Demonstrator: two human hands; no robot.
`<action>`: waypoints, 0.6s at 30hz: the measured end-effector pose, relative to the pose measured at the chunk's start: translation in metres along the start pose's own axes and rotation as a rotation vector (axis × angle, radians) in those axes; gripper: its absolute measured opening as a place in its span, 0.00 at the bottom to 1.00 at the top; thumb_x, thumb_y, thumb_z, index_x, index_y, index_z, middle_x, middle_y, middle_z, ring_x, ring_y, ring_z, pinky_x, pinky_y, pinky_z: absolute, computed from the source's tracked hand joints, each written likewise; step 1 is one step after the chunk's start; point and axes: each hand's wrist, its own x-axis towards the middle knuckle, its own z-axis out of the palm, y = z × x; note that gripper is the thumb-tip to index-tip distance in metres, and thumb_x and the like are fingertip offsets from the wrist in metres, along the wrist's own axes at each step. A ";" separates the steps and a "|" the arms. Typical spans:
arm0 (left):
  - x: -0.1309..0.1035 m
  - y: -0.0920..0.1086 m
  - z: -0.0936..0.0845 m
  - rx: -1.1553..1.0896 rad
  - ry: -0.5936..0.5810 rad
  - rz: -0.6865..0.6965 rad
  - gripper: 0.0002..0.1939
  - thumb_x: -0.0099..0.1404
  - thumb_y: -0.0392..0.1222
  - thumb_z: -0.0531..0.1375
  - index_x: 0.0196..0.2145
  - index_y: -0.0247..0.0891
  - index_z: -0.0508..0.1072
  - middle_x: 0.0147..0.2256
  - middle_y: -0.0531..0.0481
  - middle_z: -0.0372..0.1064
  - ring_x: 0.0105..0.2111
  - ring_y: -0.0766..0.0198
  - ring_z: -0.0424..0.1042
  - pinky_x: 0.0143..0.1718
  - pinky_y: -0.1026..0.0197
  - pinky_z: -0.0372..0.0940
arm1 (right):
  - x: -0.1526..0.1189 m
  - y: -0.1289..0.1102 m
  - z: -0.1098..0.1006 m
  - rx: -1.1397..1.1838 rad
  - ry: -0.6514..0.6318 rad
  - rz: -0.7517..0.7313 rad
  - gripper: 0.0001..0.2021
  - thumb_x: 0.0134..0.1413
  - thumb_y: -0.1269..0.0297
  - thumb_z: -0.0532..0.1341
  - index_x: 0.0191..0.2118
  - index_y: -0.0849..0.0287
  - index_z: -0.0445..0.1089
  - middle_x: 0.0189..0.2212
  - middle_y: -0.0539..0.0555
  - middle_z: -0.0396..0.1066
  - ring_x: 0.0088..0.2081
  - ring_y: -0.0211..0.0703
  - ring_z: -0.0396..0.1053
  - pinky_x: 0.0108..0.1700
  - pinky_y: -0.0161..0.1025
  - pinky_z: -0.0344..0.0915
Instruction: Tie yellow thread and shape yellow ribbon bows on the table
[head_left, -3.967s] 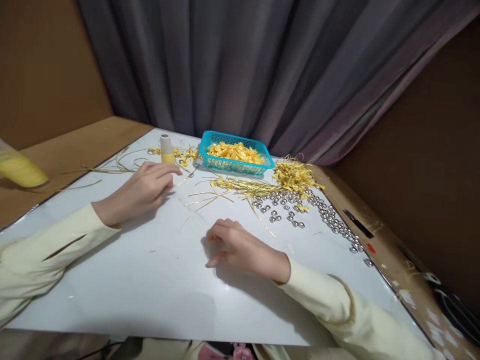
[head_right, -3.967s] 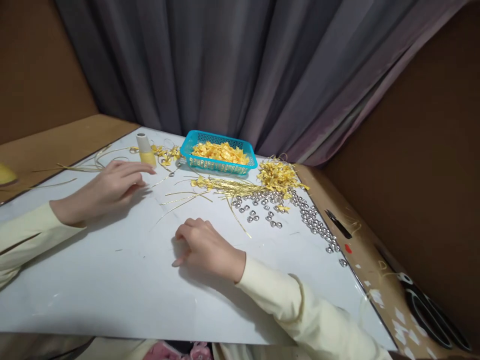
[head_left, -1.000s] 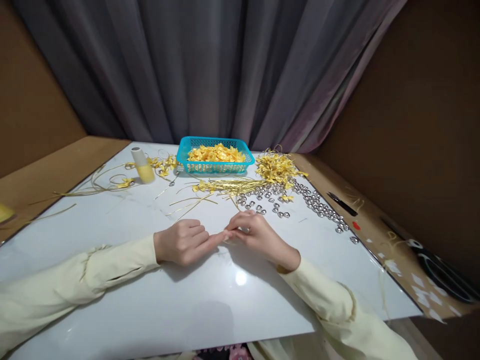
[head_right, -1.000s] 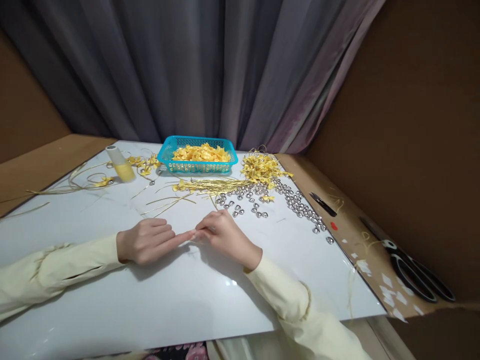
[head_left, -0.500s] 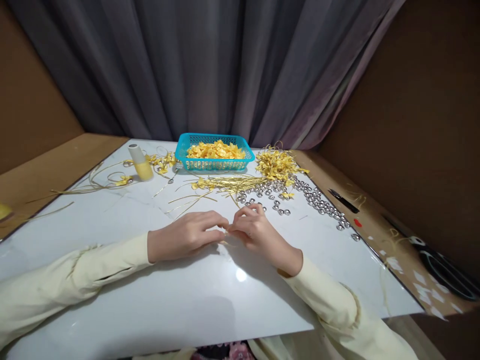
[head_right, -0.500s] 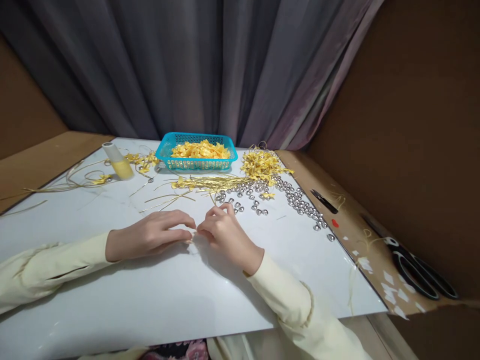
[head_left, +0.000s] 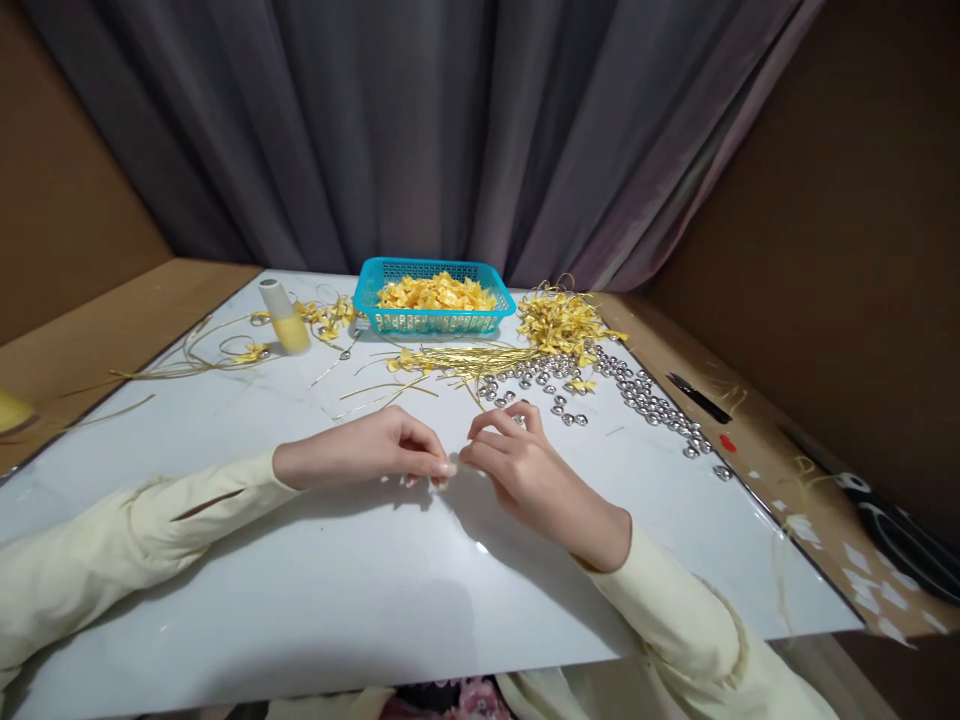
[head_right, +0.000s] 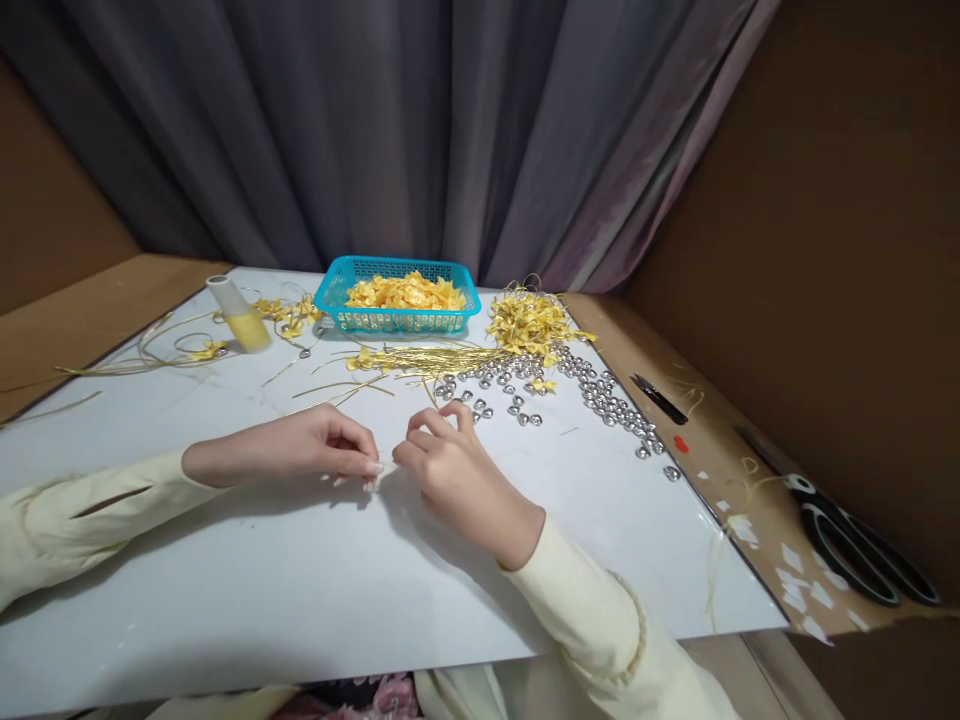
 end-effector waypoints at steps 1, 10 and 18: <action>0.000 0.000 -0.001 -0.036 0.001 -0.014 0.15 0.61 0.50 0.60 0.28 0.34 0.76 0.24 0.53 0.68 0.23 0.70 0.60 0.26 0.67 0.55 | 0.000 0.000 -0.001 0.020 0.000 0.028 0.18 0.53 0.86 0.46 0.38 0.62 0.69 0.31 0.56 0.71 0.44 0.46 0.62 0.48 0.46 0.47; -0.001 0.003 -0.003 -0.202 0.027 -0.103 0.15 0.56 0.51 0.65 0.28 0.34 0.76 0.23 0.55 0.63 0.21 0.72 0.52 0.22 0.66 0.46 | 0.004 0.004 -0.007 0.373 0.122 0.287 0.14 0.59 0.79 0.49 0.40 0.61 0.69 0.37 0.54 0.73 0.40 0.41 0.67 0.43 0.39 0.55; 0.005 -0.004 -0.003 -0.411 0.022 -0.177 0.17 0.54 0.52 0.66 0.29 0.33 0.76 0.18 0.59 0.49 0.19 0.72 0.43 0.20 0.64 0.38 | 0.001 -0.014 -0.014 0.501 0.123 0.437 0.13 0.58 0.60 0.60 0.29 0.62 0.75 0.14 0.46 0.61 0.17 0.30 0.51 0.24 0.32 0.51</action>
